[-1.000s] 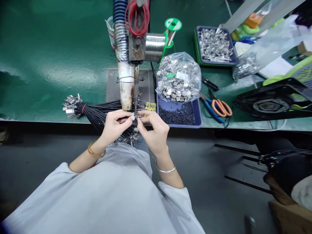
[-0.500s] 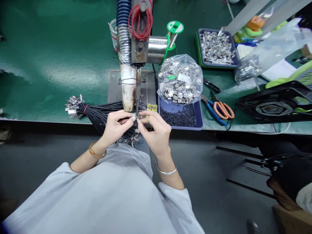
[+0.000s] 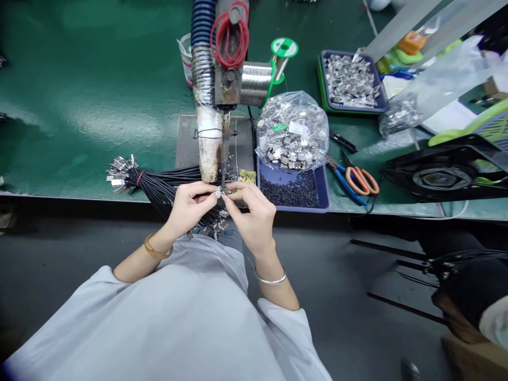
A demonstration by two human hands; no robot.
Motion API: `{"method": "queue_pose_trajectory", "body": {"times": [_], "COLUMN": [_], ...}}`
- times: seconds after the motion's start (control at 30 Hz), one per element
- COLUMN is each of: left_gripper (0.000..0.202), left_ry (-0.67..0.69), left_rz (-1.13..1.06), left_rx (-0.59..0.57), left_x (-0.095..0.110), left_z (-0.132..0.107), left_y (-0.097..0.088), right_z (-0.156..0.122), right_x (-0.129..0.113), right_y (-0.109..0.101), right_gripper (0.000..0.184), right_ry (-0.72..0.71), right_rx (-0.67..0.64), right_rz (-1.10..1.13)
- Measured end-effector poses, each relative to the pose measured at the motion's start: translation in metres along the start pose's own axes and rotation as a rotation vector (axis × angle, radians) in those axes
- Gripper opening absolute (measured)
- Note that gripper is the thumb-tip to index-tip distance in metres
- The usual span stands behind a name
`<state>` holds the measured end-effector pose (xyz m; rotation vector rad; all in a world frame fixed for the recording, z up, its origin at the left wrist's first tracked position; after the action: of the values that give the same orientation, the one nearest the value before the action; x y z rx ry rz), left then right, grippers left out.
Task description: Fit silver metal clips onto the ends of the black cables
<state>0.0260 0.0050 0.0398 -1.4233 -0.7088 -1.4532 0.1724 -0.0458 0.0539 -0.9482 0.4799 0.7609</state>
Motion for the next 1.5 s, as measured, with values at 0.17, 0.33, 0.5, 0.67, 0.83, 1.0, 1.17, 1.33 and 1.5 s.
{"method": "queue_pose_trajectory", "body": {"times": [0.17,0.33,0.5,0.67,0.83,1.0,1.17,1.33,1.5], "left_gripper": [0.015,0.016,0.015,0.015,0.017,0.019,0.019,0.018,0.017], "left_ry": [0.052,0.154,0.178,0.190,0.093,0.046,0.074,0.116,0.167], "left_rz": [0.033,0.045,0.056,0.044,-0.002,0.003,0.022,0.026,0.024], "left_rx": [0.010,0.005,0.026,0.042,0.027,0.004,0.011,0.028,0.046], "left_x": [-0.003,-0.003,-0.002,0.000,0.000,0.001,0.001,0.000,0.002], "left_z": [0.000,-0.001,-0.001,0.000,-0.001,-0.002,-0.002,-0.001,-0.001], "left_y": [-0.003,-0.007,-0.004,-0.003,-0.002,-0.002,-0.003,-0.003,-0.003], "right_z": [-0.004,-0.007,-0.004,-0.002,-0.002,-0.003,-0.004,-0.003,-0.001], "right_x": [0.003,0.009,0.005,-0.003,-0.004,-0.004,-0.002,-0.001,-0.002], "right_y": [0.005,0.012,0.010,0.006,0.003,0.001,0.001,0.004,0.005], "right_gripper": [0.016,0.018,0.016,0.015,0.017,0.019,0.018,0.015,0.013], "right_ry": [0.148,0.287,0.254,0.194,0.087,0.035,0.058,0.079,0.114], "right_rx": [0.055,0.065,0.087,0.097,0.056,0.022,0.020,0.025,0.039], "right_rz": [0.140,0.328,0.262,0.196,0.101,0.027,0.037,0.041,0.066]}}
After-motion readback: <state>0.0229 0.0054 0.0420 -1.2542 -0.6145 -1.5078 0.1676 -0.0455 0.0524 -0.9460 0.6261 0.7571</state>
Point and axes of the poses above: each hand's wrist, its own z-axis towards the middle knuckle, its own y-axis out of the palm, x = y × z, the point moved 1 cm from there along z, towards the middle knuckle, and after that the axes turned 7 degrees about -x, right-handed, at the moved point
